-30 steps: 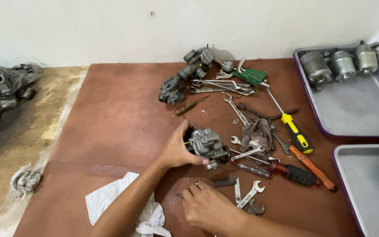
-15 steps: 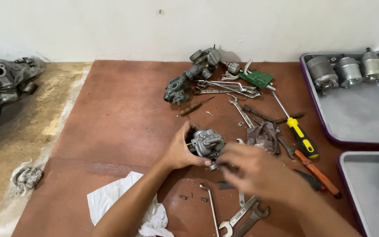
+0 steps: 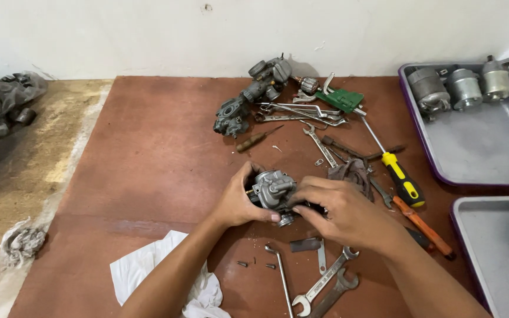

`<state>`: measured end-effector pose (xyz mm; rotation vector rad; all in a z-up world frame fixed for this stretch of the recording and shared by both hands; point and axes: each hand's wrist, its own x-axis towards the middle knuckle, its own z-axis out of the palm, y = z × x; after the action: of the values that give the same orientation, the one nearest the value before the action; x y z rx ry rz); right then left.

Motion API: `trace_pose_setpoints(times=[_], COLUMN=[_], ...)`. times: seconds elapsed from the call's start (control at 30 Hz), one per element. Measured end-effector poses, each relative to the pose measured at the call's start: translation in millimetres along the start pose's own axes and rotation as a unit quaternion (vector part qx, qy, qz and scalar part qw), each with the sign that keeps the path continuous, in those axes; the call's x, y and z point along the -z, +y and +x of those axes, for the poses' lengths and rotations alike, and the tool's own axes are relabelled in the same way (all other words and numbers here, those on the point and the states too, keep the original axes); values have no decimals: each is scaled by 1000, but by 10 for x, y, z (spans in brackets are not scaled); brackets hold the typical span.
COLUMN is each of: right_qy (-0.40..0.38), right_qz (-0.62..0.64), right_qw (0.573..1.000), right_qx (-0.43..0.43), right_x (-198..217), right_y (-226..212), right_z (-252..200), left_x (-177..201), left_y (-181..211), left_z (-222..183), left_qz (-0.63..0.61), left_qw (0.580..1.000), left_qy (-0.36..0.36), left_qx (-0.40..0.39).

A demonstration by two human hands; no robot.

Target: Disassembling and inspecting a motorcycle carburetor for repair.

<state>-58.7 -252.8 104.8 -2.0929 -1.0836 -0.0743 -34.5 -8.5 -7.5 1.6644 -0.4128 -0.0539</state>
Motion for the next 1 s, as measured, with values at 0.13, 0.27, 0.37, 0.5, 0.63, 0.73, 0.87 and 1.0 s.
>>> trace_pose_setpoints(times=[0.13,0.27,0.37,0.5,0.63,0.73,0.87,1.0], right_qy=[-6,-4,5,19,40,54,47,44], right_qz=[3,12,8,-14,5,26,27,-22], right_qw=[1000,999,999,999,999,998,998,999], right_qx=[-22,-40,-30,-32,-19,-32,-33,-3], right_x=[-35,-59,-69,-95,-116,-175,-163,-94], right_y=[-22,-50,-39,20,20,57,61,49], right_z=[14,25,26,22,18,6,10,5], left_x=[-2,-2,0,0,1,9,8,2], left_y=[-26,-12,2,37,35,-17,-18,-16], left_z=[0,0,-2,8,5,7,8,13], left_qz=[-7,-27,-9,-13,-11,-15,-1,-12], left_qw=[1000,1000,1000,1000,999,1000,1000,1000], left_qy=[-1,-5,-6,-8,-10,-12,-10,-9], left_qx=[0,10,-2,24,31,12,7,11])
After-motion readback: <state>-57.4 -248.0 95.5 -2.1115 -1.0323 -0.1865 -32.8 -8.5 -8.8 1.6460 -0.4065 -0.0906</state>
